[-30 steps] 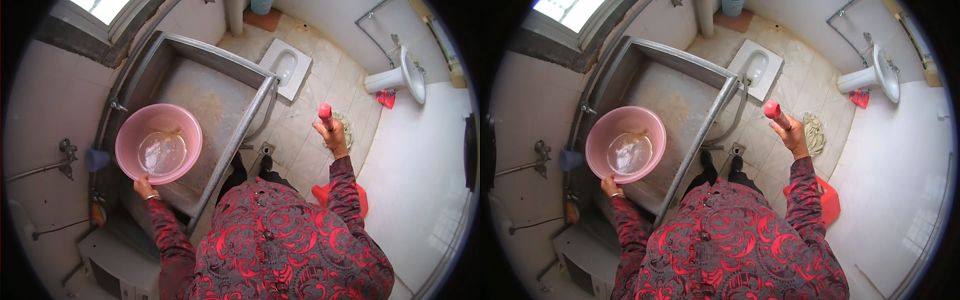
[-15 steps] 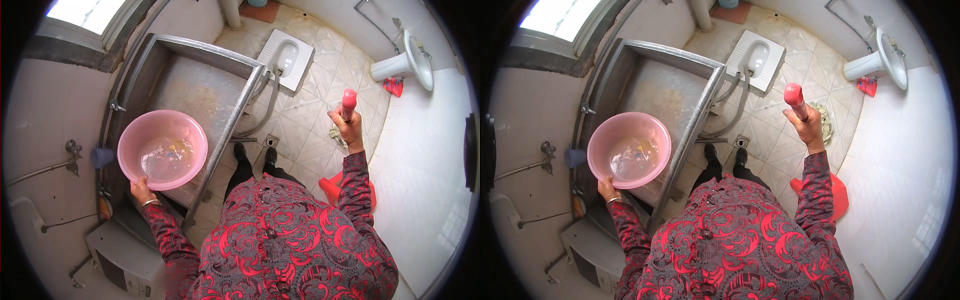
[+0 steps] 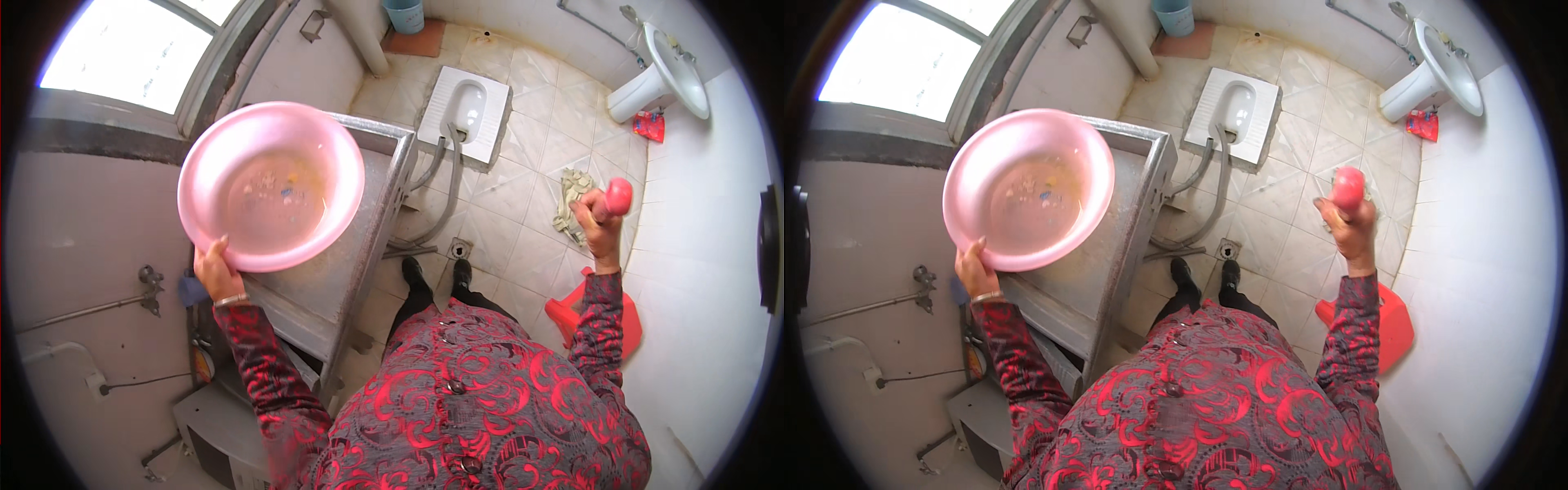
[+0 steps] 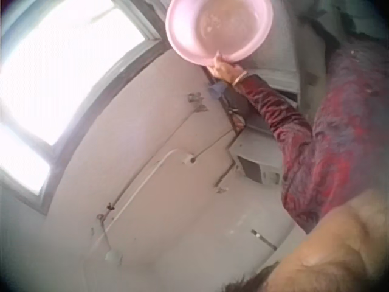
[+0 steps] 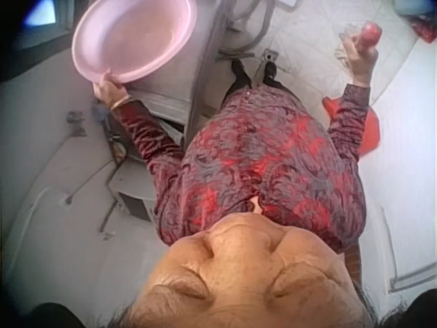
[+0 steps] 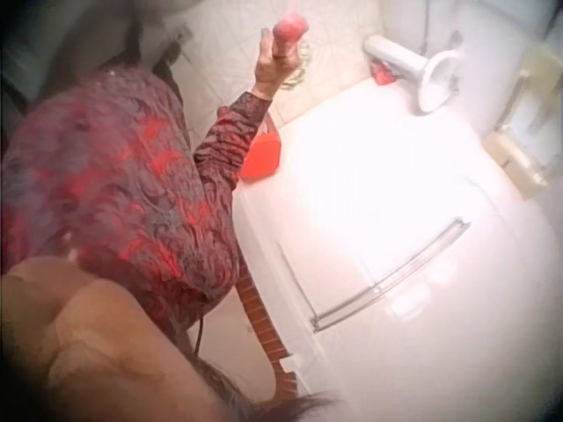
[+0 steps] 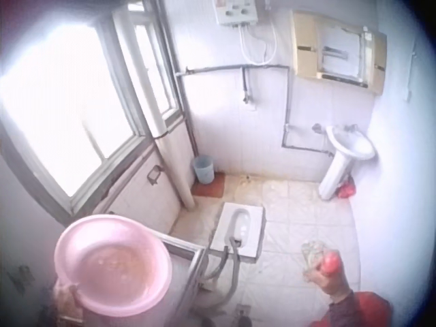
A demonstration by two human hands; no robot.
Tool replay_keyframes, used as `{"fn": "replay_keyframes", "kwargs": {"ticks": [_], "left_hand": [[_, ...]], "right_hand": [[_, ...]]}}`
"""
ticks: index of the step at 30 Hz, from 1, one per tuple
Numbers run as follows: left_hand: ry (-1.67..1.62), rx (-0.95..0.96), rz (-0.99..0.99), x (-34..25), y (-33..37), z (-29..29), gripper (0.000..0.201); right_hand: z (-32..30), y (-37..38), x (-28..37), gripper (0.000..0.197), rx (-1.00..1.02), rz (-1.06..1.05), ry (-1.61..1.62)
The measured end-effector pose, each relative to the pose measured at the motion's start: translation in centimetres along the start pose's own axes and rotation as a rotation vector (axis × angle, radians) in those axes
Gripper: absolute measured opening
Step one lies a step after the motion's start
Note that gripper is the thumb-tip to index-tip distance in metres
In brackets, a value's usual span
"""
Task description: The person cleans the bathroom and hallway by pouring a basin of water into the squat toilet, wiping a mirror with a cloth, hanging a clothes hanger onto a rack, and mopping the tiled floors with a mop.
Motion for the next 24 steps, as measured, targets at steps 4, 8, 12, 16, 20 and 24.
{"fn": "replay_keyframes", "kwargs": {"ticks": [4, 8, 12, 16, 20, 24], "left_hand": [[0.048, 0.115, 0.241, -6.8, 1.8, 10.7, 0.037], [0.358, 0.054, 0.343, -9.9, 5.4, 20.6, 0.031], [0.941, -0.157, 0.825, -11.8, 3.5, 33.1, 0.045], [1.014, -0.042, 1.043, -9.9, 0.3, 43.1, 0.054], [1.086, 0.024, 1.189, -8.4, -1.3, 49.1, 0.057], [1.113, 0.064, 1.236, -6.8, -1.7, 52.5, 0.057]], "right_hand": [[-3.9, -2.6, -0.6, 0.019, -0.136, 0.048, 0.076], [-6.9, -4.9, 0.4, 0.021, -0.144, 0.048, 0.038], [-9.2, -7.6, 1.4, 0.020, -0.201, 0.039, 0.079], [-11.6, -9.8, 3.0, 0.023, -0.332, -0.132, 0.072], [-12.0, -12.0, 4.4, 0.023, -0.380, -0.144, 0.069], [-12.1, -13.7, 5.0, 0.026, -0.448, -0.146, 0.000]]}}
Point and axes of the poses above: each hand's wrist, its own y-axis towards the middle knuckle, its own z-axis out of the palm, x = y × z, the point moved 9 cm from there along y, towards the middle knuckle, and after that the axes turned 13 degrees about -z, right-handed, at the moved point
